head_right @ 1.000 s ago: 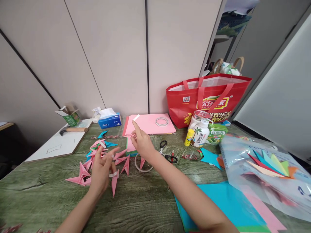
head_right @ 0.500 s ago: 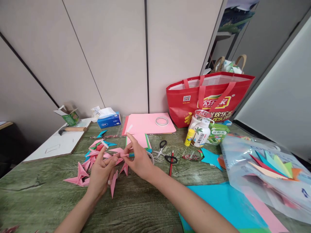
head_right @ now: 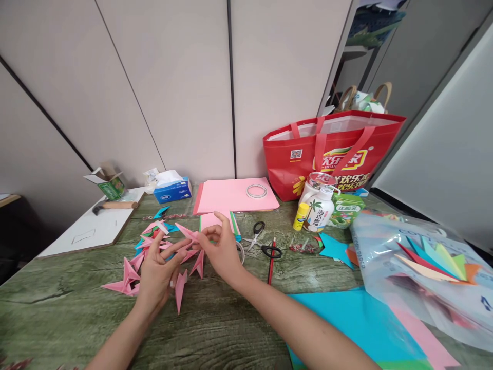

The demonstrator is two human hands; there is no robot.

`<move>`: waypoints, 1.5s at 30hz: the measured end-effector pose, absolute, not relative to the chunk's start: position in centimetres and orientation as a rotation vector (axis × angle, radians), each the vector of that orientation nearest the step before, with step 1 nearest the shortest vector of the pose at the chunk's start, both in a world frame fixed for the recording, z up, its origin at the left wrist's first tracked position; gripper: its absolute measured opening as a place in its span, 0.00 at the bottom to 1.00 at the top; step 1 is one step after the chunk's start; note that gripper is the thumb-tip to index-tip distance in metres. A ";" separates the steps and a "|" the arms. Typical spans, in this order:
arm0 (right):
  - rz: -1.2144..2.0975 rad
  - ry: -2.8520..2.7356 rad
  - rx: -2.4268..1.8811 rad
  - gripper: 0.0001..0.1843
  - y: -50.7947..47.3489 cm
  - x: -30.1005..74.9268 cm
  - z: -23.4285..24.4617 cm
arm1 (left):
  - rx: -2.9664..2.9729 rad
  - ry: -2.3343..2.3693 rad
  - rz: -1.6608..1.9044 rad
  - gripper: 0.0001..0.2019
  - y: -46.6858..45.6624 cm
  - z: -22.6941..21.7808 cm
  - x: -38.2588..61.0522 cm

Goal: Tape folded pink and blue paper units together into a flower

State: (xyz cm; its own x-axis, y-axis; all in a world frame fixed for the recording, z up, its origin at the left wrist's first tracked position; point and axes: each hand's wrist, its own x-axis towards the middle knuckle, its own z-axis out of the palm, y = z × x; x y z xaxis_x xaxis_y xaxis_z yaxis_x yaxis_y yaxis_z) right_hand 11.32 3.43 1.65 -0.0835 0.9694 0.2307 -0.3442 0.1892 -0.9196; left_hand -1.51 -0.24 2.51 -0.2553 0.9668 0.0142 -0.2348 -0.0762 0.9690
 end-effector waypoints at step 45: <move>1.528 -1.343 -0.857 0.16 5.3 14.2 3.6 | 0.852 1.368 1.464 0.45 0.3 1.4 -1.7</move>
State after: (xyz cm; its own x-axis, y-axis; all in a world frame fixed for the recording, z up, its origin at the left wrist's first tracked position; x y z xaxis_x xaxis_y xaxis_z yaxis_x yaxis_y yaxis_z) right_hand 14.15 5.31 3.57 -0.3543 0.9332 0.0608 -0.1797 -0.0042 -0.9837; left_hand -1.67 0.33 1.42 -0.3295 0.9385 -0.1036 -0.1666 0.0502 0.9848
